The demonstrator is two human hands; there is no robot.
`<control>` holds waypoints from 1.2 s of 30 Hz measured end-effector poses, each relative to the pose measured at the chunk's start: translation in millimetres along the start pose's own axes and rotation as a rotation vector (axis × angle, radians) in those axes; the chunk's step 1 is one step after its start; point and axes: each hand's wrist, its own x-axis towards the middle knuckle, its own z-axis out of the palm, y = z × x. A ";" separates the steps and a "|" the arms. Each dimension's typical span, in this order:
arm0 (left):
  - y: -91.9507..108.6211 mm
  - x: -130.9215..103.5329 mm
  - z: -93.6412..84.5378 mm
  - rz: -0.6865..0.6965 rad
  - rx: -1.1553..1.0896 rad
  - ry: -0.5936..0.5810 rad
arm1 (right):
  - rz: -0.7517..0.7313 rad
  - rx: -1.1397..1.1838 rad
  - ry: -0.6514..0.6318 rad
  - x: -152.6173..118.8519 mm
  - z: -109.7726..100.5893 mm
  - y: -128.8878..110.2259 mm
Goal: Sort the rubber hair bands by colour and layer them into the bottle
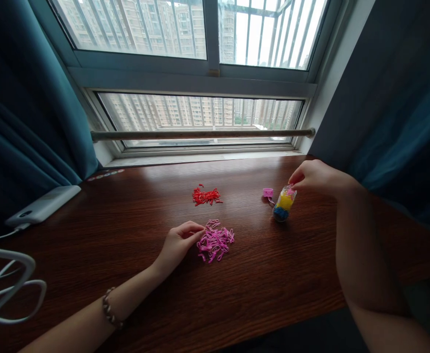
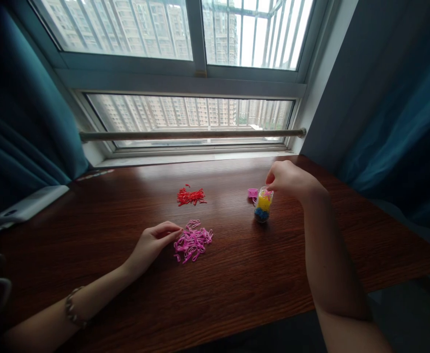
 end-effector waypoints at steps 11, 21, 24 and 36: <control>-1.7 0.1 0.8 0.011 -0.017 0.007 | -0.138 -0.006 0.296 -20.5 16.1 14.1; 1.0 -0.1 0.6 -0.017 -0.027 0.002 | -0.254 -0.006 0.351 -21.3 38.7 22.8; 0.8 -0.2 1.0 -0.014 -0.034 0.016 | -0.251 0.000 0.422 -26.7 39.7 20.2; 0.4 -0.2 0.7 -0.020 -0.042 0.006 | -0.345 -0.147 0.430 -24.1 76.0 27.1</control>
